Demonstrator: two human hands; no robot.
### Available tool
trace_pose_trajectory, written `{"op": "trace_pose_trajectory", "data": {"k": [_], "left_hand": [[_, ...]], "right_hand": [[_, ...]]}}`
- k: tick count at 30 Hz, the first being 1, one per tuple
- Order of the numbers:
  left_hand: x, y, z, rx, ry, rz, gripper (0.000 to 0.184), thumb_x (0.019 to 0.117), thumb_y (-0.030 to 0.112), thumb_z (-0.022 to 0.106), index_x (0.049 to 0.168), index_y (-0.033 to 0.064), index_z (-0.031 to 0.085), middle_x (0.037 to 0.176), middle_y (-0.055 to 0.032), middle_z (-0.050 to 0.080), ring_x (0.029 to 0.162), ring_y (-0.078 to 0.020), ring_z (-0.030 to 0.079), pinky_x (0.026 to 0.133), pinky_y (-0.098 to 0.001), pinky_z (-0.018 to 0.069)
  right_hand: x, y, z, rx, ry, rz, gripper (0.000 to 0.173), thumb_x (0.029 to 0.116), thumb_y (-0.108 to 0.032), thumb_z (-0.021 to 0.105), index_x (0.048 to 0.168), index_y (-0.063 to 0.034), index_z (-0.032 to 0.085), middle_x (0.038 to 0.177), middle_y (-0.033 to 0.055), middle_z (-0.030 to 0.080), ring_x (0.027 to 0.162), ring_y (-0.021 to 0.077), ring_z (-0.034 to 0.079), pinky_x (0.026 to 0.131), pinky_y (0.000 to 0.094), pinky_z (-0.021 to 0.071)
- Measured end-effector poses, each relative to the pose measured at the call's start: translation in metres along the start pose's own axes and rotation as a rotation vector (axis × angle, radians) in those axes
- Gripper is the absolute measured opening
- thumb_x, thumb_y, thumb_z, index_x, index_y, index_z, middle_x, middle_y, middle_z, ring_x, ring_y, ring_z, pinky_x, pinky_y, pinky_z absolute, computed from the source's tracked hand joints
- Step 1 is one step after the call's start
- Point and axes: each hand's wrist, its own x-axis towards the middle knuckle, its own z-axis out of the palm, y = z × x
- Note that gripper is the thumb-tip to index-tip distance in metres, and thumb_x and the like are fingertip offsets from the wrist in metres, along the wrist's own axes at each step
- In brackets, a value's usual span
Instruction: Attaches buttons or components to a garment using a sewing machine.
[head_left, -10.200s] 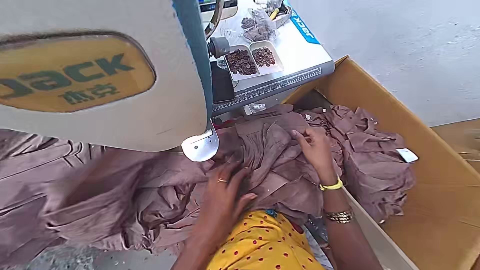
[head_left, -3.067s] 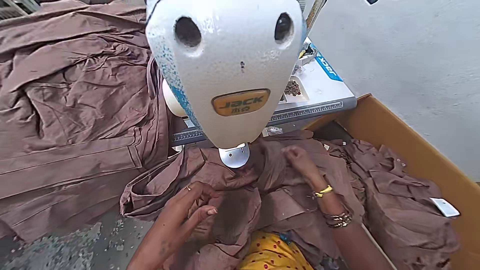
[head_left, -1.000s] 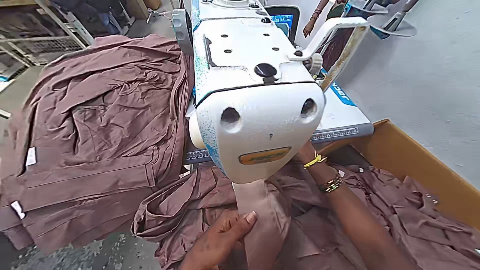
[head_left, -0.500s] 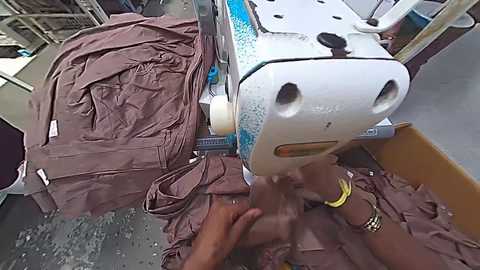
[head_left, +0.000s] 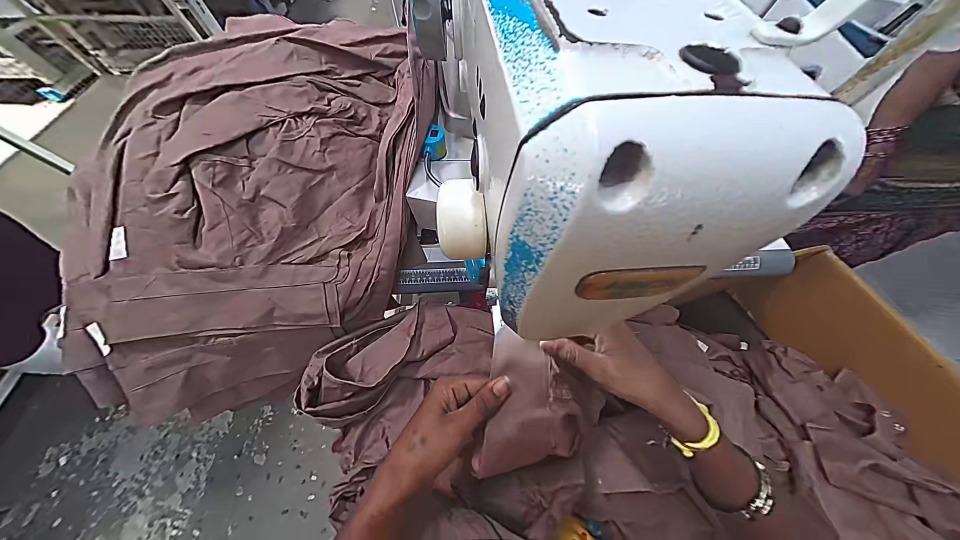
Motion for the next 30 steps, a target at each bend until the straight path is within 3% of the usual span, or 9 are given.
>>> {"op": "trace_pose_trajectory", "data": {"k": [4, 7, 10, 14, 17, 18, 21, 26, 30], "left_hand": [[0.023, 0.003, 0.004, 0.078, 0.117, 0.013, 0.037, 0.1020, 0.032, 0.056, 0.068, 0.0181, 0.062, 0.057, 0.0115, 0.054, 0.048, 0.0031, 0.049, 0.045, -0.0159, 0.0406], [0.034, 0.007, 0.005, 0.246, 0.287, 0.072, 0.036, 0.0979, 0.034, 0.062, 0.066, 0.0163, 0.058, 0.056, 0.0101, 0.051, 0.050, 0.0002, 0.049, 0.049, -0.0199, 0.0415], [0.038, 0.006, 0.006, 0.293, 0.324, 0.092, 0.039, 0.0969, 0.036, 0.063, 0.064, 0.0175, 0.055, 0.054, 0.0104, 0.048, 0.048, 0.0002, 0.046, 0.047, -0.0205, 0.0386], [0.037, 0.003, 0.006, 0.344, 0.337, 0.106, 0.038, 0.0972, 0.037, 0.061, 0.064, 0.0177, 0.056, 0.055, 0.0094, 0.049, 0.049, -0.0009, 0.047, 0.048, -0.0211, 0.0394], [0.038, 0.002, 0.008, 0.353, 0.354, 0.122, 0.036, 0.0969, 0.035, 0.062, 0.066, 0.0171, 0.059, 0.056, 0.0092, 0.053, 0.049, -0.0003, 0.050, 0.047, -0.0194, 0.0411], [0.038, 0.001, 0.008, 0.346, 0.358, 0.124, 0.036, 0.0968, 0.034, 0.062, 0.066, 0.0171, 0.059, 0.056, 0.0090, 0.052, 0.048, -0.0003, 0.050, 0.046, -0.0190, 0.0407], [0.038, -0.001, 0.007, 0.326, 0.369, 0.127, 0.034, 0.0955, 0.033, 0.062, 0.065, 0.0177, 0.058, 0.054, 0.0095, 0.052, 0.046, 0.0002, 0.049, 0.045, -0.0181, 0.0399], [0.038, -0.003, 0.006, 0.320, 0.375, 0.143, 0.035, 0.0956, 0.032, 0.062, 0.063, 0.0185, 0.057, 0.052, 0.0101, 0.049, 0.044, 0.0014, 0.046, 0.043, -0.0168, 0.0372], [0.037, -0.002, 0.007, 0.312, 0.385, 0.152, 0.036, 0.0955, 0.031, 0.062, 0.062, 0.0193, 0.056, 0.051, 0.0106, 0.049, 0.043, 0.0019, 0.045, 0.041, -0.0163, 0.0368]], "right_hand": [[0.012, -0.009, 0.002, 0.035, 0.218, -0.035, 0.011, 0.0943, -0.019, 0.067, 0.085, -0.0135, 0.064, 0.069, -0.0179, 0.056, 0.062, -0.0143, 0.051, 0.060, 0.0083, 0.0437], [0.021, -0.013, 0.002, 0.017, 0.279, -0.034, 0.011, 0.0940, -0.014, 0.065, 0.084, -0.0116, 0.062, 0.067, -0.0168, 0.052, 0.060, -0.0140, 0.048, 0.059, 0.0076, 0.0419], [0.025, -0.014, 0.000, -0.009, 0.258, -0.026, 0.011, 0.0955, -0.016, 0.064, 0.088, -0.0081, 0.065, 0.068, -0.0137, 0.054, 0.061, -0.0131, 0.048, 0.060, 0.0080, 0.0420], [0.027, -0.002, -0.024, -0.203, 0.273, 0.051, 0.026, 0.1000, -0.028, 0.062, 0.106, -0.0047, 0.072, 0.086, -0.0010, 0.070, 0.074, -0.0013, 0.060, 0.072, 0.0188, 0.0512], [0.024, 0.026, -0.064, -0.540, 0.598, 0.094, 0.025, 0.0997, -0.020, 0.062, 0.103, 0.0009, 0.075, 0.093, 0.0190, 0.072, 0.086, 0.0336, 0.071, 0.079, 0.0546, 0.0549], [0.023, 0.038, -0.077, -0.644, 0.683, 0.091, 0.020, 0.0987, -0.014, 0.063, 0.101, 0.0024, 0.074, 0.095, 0.0227, 0.071, 0.089, 0.0407, 0.070, 0.078, 0.0596, 0.0533], [0.024, 0.067, -0.105, -0.806, 0.679, 0.059, 0.018, 0.0959, -0.009, 0.068, 0.108, 0.0023, 0.074, 0.106, 0.0254, 0.068, 0.102, 0.0452, 0.065, 0.083, 0.0597, 0.0525], [0.047, 0.090, -0.110, -0.966, 0.546, -0.008, 0.029, 0.0875, -0.010, 0.078, 0.113, 0.0022, 0.072, 0.110, 0.0276, 0.065, 0.104, 0.0480, 0.062, 0.082, 0.0615, 0.0479], [0.048, 0.094, -0.107, -0.971, 0.559, -0.010, 0.018, 0.0912, -0.006, 0.071, 0.108, 0.0013, 0.073, 0.111, 0.0265, 0.066, 0.104, 0.0473, 0.063, 0.082, 0.0604, 0.0488]]}}
